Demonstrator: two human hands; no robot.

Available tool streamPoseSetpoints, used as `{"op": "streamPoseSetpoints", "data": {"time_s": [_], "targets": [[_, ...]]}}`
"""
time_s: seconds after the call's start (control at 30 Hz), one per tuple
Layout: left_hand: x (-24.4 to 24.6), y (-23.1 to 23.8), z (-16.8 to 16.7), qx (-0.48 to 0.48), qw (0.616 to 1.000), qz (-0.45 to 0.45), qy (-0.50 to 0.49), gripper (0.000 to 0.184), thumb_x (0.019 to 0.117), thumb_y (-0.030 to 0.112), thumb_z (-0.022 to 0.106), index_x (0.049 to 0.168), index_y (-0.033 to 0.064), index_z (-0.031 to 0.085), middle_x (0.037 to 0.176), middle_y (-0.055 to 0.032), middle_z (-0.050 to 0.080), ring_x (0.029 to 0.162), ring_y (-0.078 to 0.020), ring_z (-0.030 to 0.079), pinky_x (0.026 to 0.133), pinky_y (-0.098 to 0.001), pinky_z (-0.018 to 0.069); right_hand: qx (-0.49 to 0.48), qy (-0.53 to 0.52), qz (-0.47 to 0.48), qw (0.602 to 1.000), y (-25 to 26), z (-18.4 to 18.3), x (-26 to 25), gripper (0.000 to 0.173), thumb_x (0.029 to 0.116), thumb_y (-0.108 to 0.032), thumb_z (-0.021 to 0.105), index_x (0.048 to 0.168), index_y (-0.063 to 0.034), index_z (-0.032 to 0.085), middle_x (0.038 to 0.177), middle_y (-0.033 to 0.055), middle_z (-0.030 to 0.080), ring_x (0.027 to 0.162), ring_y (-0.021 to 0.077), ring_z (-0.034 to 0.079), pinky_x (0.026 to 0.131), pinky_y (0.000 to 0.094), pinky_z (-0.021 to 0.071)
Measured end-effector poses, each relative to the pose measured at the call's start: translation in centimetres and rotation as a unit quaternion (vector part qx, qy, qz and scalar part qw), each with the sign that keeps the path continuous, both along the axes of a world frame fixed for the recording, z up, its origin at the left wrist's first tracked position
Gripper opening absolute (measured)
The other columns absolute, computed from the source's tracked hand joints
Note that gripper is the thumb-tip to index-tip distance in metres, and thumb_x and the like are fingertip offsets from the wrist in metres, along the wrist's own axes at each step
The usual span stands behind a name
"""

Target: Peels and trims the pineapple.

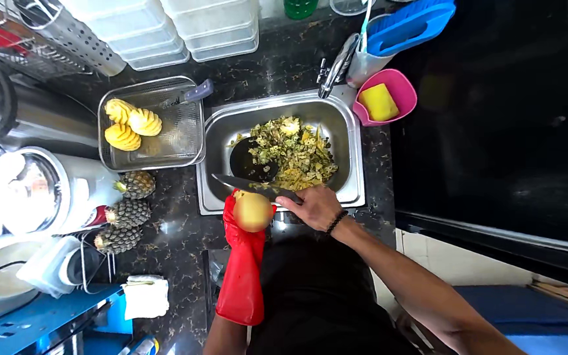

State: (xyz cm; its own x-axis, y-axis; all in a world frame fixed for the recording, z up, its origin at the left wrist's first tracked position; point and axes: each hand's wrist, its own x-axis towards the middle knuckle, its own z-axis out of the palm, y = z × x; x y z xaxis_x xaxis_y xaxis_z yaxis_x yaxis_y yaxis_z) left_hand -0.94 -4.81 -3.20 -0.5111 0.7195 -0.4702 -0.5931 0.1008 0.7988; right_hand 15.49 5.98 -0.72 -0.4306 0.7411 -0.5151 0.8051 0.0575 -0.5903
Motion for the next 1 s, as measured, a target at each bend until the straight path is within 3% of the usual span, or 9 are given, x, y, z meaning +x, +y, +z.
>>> {"op": "streamPoseSetpoints", "data": {"time_s": [0.17,0.27,0.3,0.37,0.47,0.6,0.73,0.87,1.0], "targets": [[-0.3,0.7,-0.4,0.084,0.993,-0.040,-0.079,0.053,0.1097,0.045,0.023,0.145,0.0150,0.048,0.133,-0.0132,0.063,0.120,-0.0271,0.062,0.100,-0.0492,0.0527,0.029,0.049,0.042,0.998,-0.7,1.7,-0.6,0.070,0.0910,-0.078,0.052,0.072,-0.0116,0.066,0.062,0.0050,0.058,0.065,0.0248,0.063,0.061,0.0505,0.0487],[-2.1,-0.7,-4.2,0.243,0.959,-0.103,-0.105,0.051,0.1117,0.033,0.022,0.151,0.0024,0.034,0.140,-0.0226,0.054,0.126,-0.0312,0.058,0.101,-0.0486,0.0520,0.046,0.024,0.034,0.998,-0.2,0.7,-0.2,0.073,0.0918,-0.078,0.050,0.071,-0.0103,0.067,0.062,0.0070,0.060,0.065,0.0274,0.065,0.060,0.0527,0.0491],[-0.9,0.2,-0.3,0.093,0.987,-0.008,-0.131,0.042,0.1115,0.026,0.021,0.137,0.0037,0.046,0.119,-0.0174,0.060,0.106,-0.0264,0.062,0.090,-0.0446,0.0546,0.041,0.008,0.025,0.999,0.2,0.1,0.1,0.076,0.0931,-0.078,0.046,0.071,-0.0089,0.066,0.062,0.0087,0.061,0.065,0.0292,0.066,0.060,0.0541,0.0500],[-0.2,1.5,3.3,-0.050,0.992,0.036,-0.107,0.038,0.1113,0.020,0.018,0.133,0.0031,0.044,0.111,-0.0158,0.058,0.096,-0.0246,0.063,0.082,-0.0424,0.0578,0.021,-0.017,0.001,1.000,0.7,-0.8,0.8,0.078,0.0948,-0.079,0.042,0.072,-0.0082,0.066,0.063,0.0103,0.061,0.067,0.0312,0.066,0.061,0.0556,0.0507],[-0.2,0.8,3.0,-0.014,0.998,-0.008,-0.056,0.041,0.1113,0.019,0.017,0.142,0.0009,0.039,0.124,-0.0161,0.054,0.109,-0.0227,0.057,0.093,-0.0391,0.0526,0.009,0.015,-0.006,1.000,0.4,-0.1,0.9,0.074,0.0958,-0.075,0.046,0.068,-0.0091,0.062,0.059,0.0074,0.056,0.061,0.0276,0.062,0.058,0.0520,0.0481],[-0.8,0.5,0.1,0.084,0.993,-0.075,-0.031,0.049,0.1106,0.036,0.026,0.146,0.0108,0.049,0.130,-0.0144,0.065,0.118,-0.0258,0.064,0.097,-0.0450,0.0549,0.017,0.061,0.054,0.997,-0.5,1.9,0.4,0.070,0.0917,-0.077,0.051,0.070,-0.0122,0.065,0.059,0.0032,0.057,0.061,0.0226,0.060,0.059,0.0496,0.0484],[-0.9,0.1,0.1,0.067,0.995,-0.072,-0.019,0.049,0.1115,0.033,0.021,0.147,0.0104,0.046,0.132,-0.0142,0.063,0.119,-0.0244,0.063,0.100,-0.0437,0.0536,0.063,0.020,0.088,0.994,-0.4,2.7,0.3,0.076,0.0880,-0.084,0.047,0.069,-0.0127,0.064,0.060,0.0043,0.058,0.063,0.0242,0.064,0.058,0.0489,0.0474],[-1.0,0.6,0.3,0.050,0.998,-0.046,-0.013,0.043,0.1107,0.030,0.029,0.140,0.0105,0.055,0.121,-0.0141,0.067,0.104,-0.0274,0.069,0.085,-0.0488,0.0598,0.038,-0.058,0.043,0.997,1.1,0.5,1.6,0.078,0.0924,-0.081,0.044,0.073,-0.0085,0.067,0.065,0.0106,0.063,0.069,0.0326,0.068,0.061,0.0564,0.0516],[-2.2,-0.5,-2.6,0.112,0.982,-0.114,0.101,0.049,0.1114,0.033,0.028,0.148,0.0074,0.049,0.136,-0.0153,0.062,0.120,-0.0266,0.064,0.099,-0.0467,0.0552,0.013,-0.035,0.042,0.998,0.7,0.4,2.0,0.075,0.0935,-0.078,0.047,0.071,-0.0087,0.065,0.065,0.0091,0.061,0.069,0.0301,0.066,0.063,0.0541,0.0503]]}}
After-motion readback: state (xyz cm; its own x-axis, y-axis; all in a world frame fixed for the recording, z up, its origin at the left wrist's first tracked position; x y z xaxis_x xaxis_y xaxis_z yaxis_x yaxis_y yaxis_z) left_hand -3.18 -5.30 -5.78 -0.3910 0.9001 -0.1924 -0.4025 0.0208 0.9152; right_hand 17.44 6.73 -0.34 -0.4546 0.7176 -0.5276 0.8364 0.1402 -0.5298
